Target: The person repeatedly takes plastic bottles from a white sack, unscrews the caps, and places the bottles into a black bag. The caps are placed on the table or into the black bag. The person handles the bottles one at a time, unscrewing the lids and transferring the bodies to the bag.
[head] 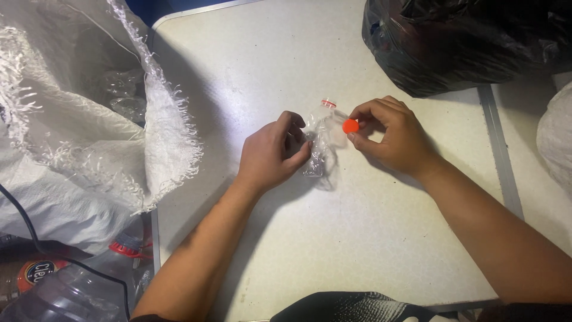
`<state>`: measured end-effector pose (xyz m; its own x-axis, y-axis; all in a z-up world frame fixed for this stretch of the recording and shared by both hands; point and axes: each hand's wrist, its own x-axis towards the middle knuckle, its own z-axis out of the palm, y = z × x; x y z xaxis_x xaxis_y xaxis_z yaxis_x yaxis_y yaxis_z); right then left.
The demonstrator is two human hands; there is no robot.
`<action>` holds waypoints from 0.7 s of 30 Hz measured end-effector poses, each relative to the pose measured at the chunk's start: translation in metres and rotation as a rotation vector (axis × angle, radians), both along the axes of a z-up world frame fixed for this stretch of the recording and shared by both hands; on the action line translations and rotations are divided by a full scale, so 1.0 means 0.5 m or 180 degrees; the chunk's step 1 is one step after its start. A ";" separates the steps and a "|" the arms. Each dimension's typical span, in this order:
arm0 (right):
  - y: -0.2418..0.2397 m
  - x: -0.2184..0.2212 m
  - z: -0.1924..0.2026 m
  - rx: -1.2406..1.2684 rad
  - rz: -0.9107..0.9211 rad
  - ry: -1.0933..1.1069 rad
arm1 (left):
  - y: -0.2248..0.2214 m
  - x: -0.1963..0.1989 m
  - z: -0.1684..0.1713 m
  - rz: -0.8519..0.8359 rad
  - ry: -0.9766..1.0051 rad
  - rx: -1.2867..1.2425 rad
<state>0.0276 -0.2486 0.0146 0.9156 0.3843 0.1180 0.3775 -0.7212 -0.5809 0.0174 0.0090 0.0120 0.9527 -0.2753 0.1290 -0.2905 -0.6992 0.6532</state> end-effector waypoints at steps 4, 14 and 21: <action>-0.013 0.006 0.039 0.0851 -0.0141 -0.0239 | 0.005 0.000 0.000 -0.0057 0.0123 -0.0106; -0.120 0.149 0.261 -0.0349 -0.0653 -0.3047 | 0.000 0.000 0.002 0.0022 0.0292 -0.0352; -0.028 0.056 0.169 0.0737 -0.0566 -0.1949 | -0.002 0.000 0.005 0.0080 0.0326 -0.0441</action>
